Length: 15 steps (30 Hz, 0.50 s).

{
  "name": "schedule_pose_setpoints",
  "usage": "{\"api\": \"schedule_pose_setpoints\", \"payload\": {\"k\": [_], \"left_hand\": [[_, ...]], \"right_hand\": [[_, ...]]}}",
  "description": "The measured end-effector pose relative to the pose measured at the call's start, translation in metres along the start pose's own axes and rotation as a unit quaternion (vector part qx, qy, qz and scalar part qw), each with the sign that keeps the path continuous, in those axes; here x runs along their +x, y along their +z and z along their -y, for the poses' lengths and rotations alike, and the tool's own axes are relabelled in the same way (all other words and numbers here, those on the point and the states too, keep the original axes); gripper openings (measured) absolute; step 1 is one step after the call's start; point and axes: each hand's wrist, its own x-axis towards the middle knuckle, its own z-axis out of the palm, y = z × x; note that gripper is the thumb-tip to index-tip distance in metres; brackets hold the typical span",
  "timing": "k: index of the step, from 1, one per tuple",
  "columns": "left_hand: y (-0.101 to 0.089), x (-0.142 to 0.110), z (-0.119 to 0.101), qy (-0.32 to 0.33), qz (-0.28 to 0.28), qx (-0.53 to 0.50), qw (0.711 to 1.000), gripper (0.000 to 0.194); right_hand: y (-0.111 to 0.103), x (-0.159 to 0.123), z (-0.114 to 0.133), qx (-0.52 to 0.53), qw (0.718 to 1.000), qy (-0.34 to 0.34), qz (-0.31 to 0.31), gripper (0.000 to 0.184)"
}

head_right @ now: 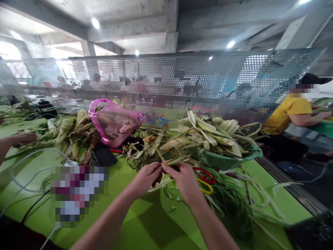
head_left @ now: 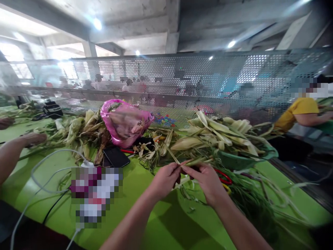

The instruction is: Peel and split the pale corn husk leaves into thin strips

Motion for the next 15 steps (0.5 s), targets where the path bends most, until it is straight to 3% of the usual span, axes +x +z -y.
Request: {"api": "schedule_pose_setpoints", "payload": {"k": [5, 9, 15], "left_hand": [[-0.005, -0.003, -0.007, -0.031, 0.017, -0.002, 0.999, 0.029], [-0.008, -0.004, -0.011, -0.066, 0.035, -0.018, 0.997, 0.028], [-0.011, -0.002, -0.01, -0.075, 0.016, 0.049, 0.996, 0.027]], "right_hand": [[0.002, -0.003, 0.003, 0.009, 0.997, -0.004, -0.076, 0.029], [0.002, -0.001, 0.004, 0.046, 0.995, 0.001, -0.091, 0.03], [-0.016, 0.009, 0.003, 0.14, 0.975, -0.033, -0.167, 0.023]]}}
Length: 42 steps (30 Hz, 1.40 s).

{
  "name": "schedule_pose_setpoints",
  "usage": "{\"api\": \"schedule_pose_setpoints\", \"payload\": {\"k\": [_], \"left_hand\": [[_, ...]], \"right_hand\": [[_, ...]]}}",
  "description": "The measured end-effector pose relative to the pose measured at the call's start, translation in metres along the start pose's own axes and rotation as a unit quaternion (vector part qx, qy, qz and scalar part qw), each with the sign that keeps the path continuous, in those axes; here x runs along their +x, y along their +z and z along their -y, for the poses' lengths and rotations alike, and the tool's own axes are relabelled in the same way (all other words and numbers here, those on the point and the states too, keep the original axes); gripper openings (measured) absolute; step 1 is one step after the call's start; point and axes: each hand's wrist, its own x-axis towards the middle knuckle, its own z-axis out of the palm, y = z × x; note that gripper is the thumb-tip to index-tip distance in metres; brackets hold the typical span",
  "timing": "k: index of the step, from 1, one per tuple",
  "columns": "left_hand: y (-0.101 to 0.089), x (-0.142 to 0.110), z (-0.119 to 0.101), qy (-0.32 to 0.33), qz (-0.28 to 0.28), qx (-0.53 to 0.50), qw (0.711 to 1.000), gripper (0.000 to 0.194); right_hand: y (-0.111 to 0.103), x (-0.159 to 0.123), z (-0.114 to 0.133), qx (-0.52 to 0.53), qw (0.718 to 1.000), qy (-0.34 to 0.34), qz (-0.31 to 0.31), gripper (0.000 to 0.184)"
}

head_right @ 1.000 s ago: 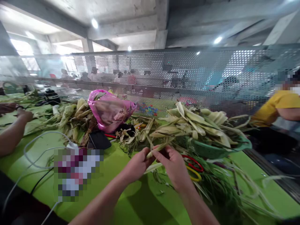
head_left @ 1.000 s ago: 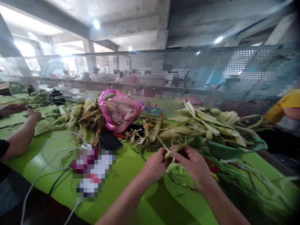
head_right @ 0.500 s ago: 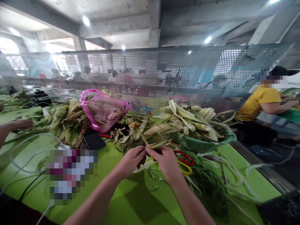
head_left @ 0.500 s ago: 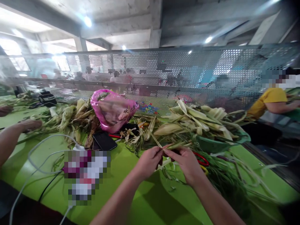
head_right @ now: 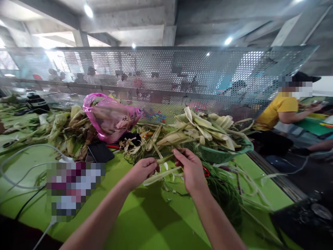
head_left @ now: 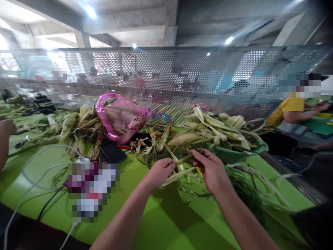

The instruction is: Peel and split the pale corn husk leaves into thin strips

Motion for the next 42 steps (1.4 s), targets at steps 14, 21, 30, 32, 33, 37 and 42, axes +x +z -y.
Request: {"api": "schedule_pose_setpoints", "payload": {"k": [14, 21, 30, 32, 33, 37, 42], "left_hand": [[-0.015, -0.003, -0.002, -0.019, -0.074, -0.202, 0.976, 0.029], [-0.021, -0.003, -0.003, 0.007, -0.117, -0.298, 0.947, 0.024], [-0.02, -0.002, 0.0, 0.019, -0.071, -0.329, 0.942, 0.022], [-0.016, -0.003, -0.001, 0.025, -0.055, -0.324, 0.944, 0.021], [-0.013, -0.004, -0.001, 0.027, -0.043, -0.322, 0.946, 0.021], [-0.002, -0.006, -0.003, 0.008, 0.013, -0.306, 0.952, 0.023], [0.002, -0.006, -0.002, -0.012, 0.03, -0.29, 0.956, 0.025]], "right_hand": [[-0.056, 0.003, 0.03, -0.198, 0.979, -0.038, 0.015, 0.041], [-0.06, -0.04, 0.004, -0.468, 0.856, -0.006, 0.22, 0.018], [-0.038, -0.042, -0.002, -0.434, 0.881, -0.009, 0.187, 0.012], [-0.035, -0.04, 0.008, -0.368, 0.912, 0.024, 0.177, 0.021], [-0.033, -0.04, 0.013, -0.34, 0.924, 0.035, 0.171, 0.024], [-0.021, -0.035, 0.023, -0.271, 0.951, 0.045, 0.14, 0.028], [-0.009, -0.026, 0.023, -0.235, 0.963, 0.033, 0.124, 0.027]]}}
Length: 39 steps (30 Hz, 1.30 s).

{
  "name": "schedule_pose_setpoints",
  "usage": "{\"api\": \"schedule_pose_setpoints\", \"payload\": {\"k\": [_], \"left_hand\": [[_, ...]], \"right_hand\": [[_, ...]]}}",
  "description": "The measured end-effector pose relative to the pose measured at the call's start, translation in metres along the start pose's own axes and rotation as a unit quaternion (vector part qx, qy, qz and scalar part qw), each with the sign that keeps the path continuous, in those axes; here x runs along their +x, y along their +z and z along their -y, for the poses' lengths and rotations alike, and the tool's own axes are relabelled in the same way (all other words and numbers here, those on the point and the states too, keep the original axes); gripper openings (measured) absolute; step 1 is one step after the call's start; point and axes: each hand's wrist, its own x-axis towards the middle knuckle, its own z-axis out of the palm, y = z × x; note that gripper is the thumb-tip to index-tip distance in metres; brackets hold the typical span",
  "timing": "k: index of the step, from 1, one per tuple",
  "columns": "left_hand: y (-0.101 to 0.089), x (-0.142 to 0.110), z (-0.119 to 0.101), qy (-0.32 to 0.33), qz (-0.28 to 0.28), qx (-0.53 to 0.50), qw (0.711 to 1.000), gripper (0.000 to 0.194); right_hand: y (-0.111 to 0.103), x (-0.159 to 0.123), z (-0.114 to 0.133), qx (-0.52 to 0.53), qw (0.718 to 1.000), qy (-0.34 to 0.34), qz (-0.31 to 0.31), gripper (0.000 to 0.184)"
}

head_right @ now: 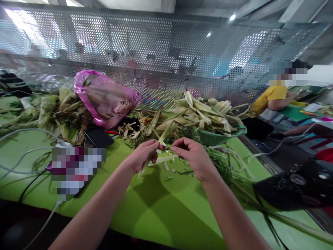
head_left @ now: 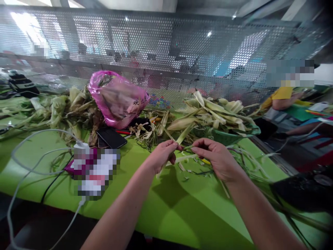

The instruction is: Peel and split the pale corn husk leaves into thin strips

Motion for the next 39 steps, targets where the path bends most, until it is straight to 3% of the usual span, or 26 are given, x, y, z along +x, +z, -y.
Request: {"api": "schedule_pose_setpoints", "payload": {"k": [8, 19, 30, 34, 39], "left_hand": [[0.0, 0.003, 0.0, -0.031, -0.003, -0.072, 0.997, 0.03], [-0.001, 0.004, -0.001, -0.008, -0.025, -0.078, 0.997, 0.025], [0.0, 0.003, 0.001, -0.066, 0.007, -0.015, 0.998, 0.026], [-0.001, 0.003, 0.002, -0.063, 0.03, 0.007, 0.998, 0.029], [-0.003, 0.005, 0.005, -0.051, 0.012, -0.017, 0.998, 0.032]], "right_hand": [[0.005, 0.003, 0.002, 0.159, 0.986, 0.046, -0.011, 0.021], [-0.003, 0.0, -0.002, 0.255, 0.964, 0.074, -0.002, 0.022], [-0.008, 0.006, -0.013, 0.229, 0.973, 0.019, -0.028, 0.018], [-0.009, 0.007, -0.017, 0.222, 0.974, 0.023, -0.032, 0.021], [-0.01, 0.007, -0.02, 0.141, 0.99, 0.0, -0.027, 0.026]]}}
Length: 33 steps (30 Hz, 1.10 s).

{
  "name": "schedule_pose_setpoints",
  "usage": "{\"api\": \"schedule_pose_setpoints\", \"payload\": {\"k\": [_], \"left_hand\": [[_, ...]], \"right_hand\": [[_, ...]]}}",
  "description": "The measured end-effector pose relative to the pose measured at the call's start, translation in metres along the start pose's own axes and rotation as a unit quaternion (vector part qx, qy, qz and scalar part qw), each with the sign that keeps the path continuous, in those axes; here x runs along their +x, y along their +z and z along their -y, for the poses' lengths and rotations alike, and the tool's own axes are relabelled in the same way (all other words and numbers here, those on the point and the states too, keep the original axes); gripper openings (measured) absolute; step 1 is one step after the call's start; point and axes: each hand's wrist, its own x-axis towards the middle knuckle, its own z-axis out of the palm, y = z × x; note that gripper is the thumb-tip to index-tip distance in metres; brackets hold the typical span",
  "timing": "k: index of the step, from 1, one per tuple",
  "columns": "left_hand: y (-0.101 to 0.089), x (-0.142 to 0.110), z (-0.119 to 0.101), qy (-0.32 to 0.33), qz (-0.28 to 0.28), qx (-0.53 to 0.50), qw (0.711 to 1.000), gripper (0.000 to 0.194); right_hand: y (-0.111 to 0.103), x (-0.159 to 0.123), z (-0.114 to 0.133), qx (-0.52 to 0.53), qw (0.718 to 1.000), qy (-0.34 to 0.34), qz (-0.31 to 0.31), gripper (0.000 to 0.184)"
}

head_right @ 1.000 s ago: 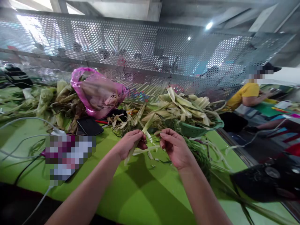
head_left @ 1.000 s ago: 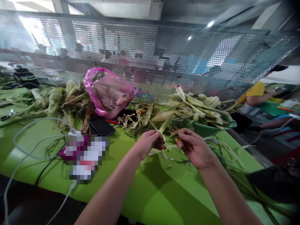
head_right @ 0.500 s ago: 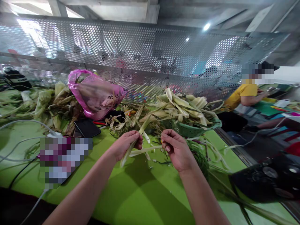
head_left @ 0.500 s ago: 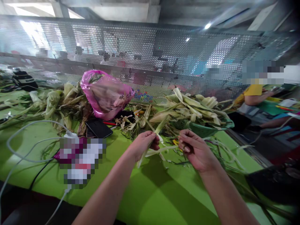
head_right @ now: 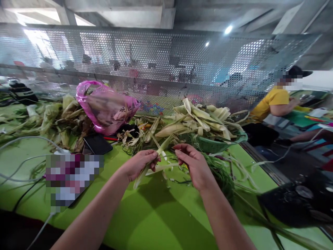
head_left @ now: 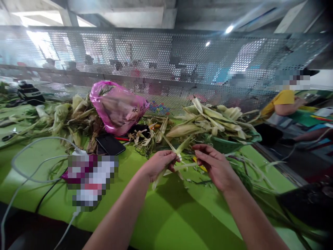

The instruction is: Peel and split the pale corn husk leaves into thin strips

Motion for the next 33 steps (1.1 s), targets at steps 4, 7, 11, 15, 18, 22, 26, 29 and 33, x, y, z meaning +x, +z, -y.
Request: {"api": "schedule_pose_setpoints", "payload": {"k": [4, 7, 11, 15, 18, 22, 26, 29, 33], "left_hand": [[-0.002, 0.002, 0.002, 0.01, 0.0, -0.004, 1.0, 0.034], [-0.002, 0.003, 0.003, 0.013, 0.0, 0.004, 1.0, 0.035], [-0.002, 0.002, 0.003, 0.013, 0.0, 0.015, 1.0, 0.034], [-0.002, 0.003, 0.003, 0.01, -0.004, 0.015, 1.0, 0.032], [-0.002, 0.003, 0.002, 0.018, -0.006, 0.019, 1.0, 0.032], [-0.001, 0.002, 0.001, 0.024, -0.004, 0.026, 0.999, 0.034], [-0.002, 0.001, 0.001, 0.014, 0.001, 0.027, 1.0, 0.032], [-0.004, 0.002, 0.0, 0.013, -0.015, 0.016, 1.0, 0.031], [-0.01, 0.004, -0.002, 0.042, -0.067, -0.011, 0.997, 0.028]], "right_hand": [[0.003, -0.002, 0.001, -0.079, 0.996, 0.029, 0.041, 0.033], [0.005, -0.002, 0.002, -0.134, 0.99, 0.02, 0.038, 0.031], [0.006, -0.001, 0.0, -0.146, 0.989, 0.013, 0.011, 0.03], [0.01, -0.003, -0.002, -0.103, 0.994, 0.034, 0.015, 0.032], [0.013, -0.005, -0.002, -0.111, 0.992, 0.038, 0.046, 0.033], [0.016, -0.006, -0.003, -0.175, 0.983, 0.016, 0.047, 0.034], [0.017, -0.003, -0.008, -0.116, 0.993, 0.008, -0.004, 0.029], [0.009, 0.002, -0.011, -0.055, 0.997, 0.008, -0.051, 0.027], [-0.023, 0.011, -0.006, -0.167, 0.981, -0.019, -0.094, 0.029]]}}
